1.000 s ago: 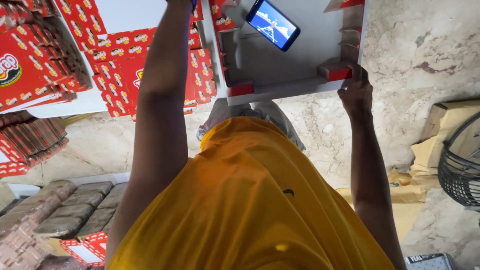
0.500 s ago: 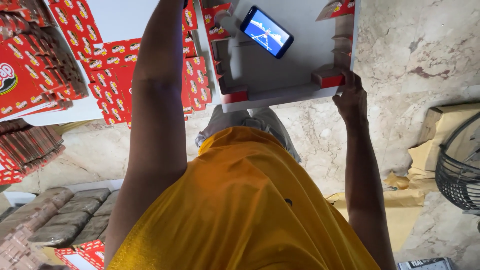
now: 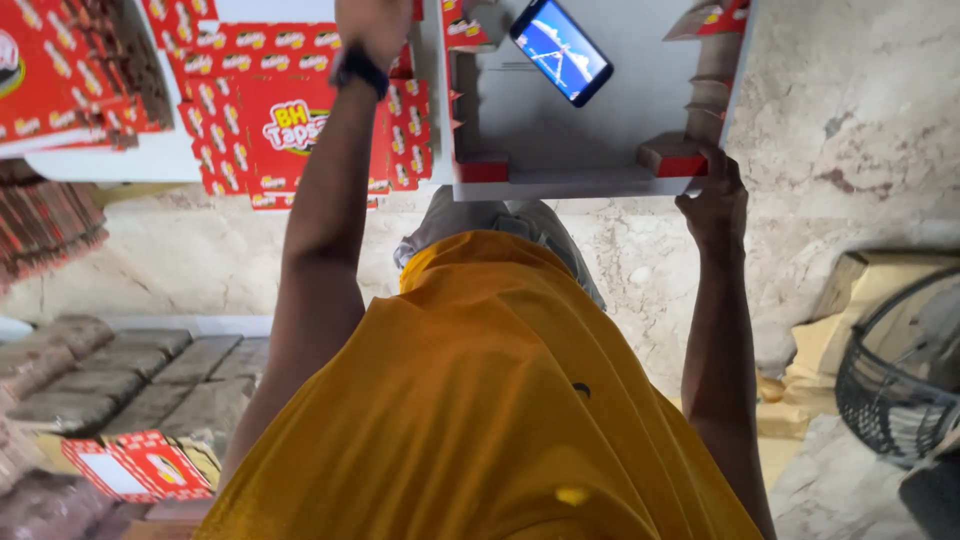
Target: Folding flat cardboard templates into finished boxes for packaging
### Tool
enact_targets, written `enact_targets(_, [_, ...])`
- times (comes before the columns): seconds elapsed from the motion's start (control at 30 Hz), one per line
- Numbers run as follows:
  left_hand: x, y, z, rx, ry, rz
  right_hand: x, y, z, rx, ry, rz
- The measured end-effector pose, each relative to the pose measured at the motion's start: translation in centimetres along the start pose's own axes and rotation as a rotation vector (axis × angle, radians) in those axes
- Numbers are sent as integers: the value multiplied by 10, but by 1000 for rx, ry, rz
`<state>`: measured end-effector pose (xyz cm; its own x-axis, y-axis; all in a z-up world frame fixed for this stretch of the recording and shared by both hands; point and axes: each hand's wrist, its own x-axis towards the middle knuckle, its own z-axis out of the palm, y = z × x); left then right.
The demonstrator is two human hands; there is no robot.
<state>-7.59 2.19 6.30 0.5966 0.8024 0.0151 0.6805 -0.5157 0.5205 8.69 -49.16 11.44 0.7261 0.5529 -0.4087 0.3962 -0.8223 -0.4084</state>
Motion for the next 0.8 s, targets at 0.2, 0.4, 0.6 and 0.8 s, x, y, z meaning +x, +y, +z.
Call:
enact_targets(0.2, [-161, -69, -12, -81, 149, -306, -2, -5, -4, 0, 80, -186])
enact_targets(0.4, [-208, -4, -22, -192, -1, -301, 1, 10, 8, -85, 134, -238])
enact_targets(0.6, [-180, 14, 52, 244, -490, -228, -1, 19, 14, -137, 185, -304])
enact_targets(0.8, [-176, 25, 56, 496, -515, -173, 1, 32, 22, -166, 275, -439])
